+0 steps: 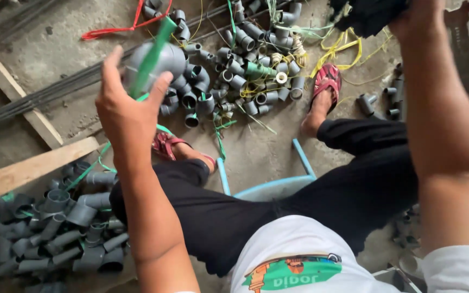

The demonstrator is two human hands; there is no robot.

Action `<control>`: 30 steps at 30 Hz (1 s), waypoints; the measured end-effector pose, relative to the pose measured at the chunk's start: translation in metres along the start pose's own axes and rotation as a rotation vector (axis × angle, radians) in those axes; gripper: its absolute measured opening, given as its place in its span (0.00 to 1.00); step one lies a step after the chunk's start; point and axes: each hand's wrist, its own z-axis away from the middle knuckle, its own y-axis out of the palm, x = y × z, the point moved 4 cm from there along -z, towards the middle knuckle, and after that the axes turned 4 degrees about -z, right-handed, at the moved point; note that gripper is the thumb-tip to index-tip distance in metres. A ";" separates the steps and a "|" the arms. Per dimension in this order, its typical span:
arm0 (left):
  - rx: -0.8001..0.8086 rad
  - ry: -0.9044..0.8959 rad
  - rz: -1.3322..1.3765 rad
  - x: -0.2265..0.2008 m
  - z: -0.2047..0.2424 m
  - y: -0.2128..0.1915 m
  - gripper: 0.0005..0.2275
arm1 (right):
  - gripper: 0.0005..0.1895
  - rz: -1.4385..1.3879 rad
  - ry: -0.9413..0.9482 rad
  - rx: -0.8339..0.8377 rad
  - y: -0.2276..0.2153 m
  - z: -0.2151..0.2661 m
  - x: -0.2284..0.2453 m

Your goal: The person is bundling PVC elbow joints by threading them onto a plastic strap while sitting on a stool.

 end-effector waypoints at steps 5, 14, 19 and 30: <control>-0.100 0.076 0.169 -0.014 0.003 -0.006 0.22 | 0.06 -0.128 0.057 0.155 0.011 0.070 0.082; 0.298 -0.044 0.122 -0.027 0.011 0.076 0.30 | 0.06 -0.481 0.477 0.298 0.110 0.150 0.080; 0.390 0.022 0.220 -0.038 0.016 0.119 0.29 | 0.19 0.053 0.161 0.578 0.135 0.158 0.035; 0.285 -0.042 0.455 -0.028 0.013 0.160 0.23 | 0.32 0.273 -0.217 1.278 0.198 0.197 0.080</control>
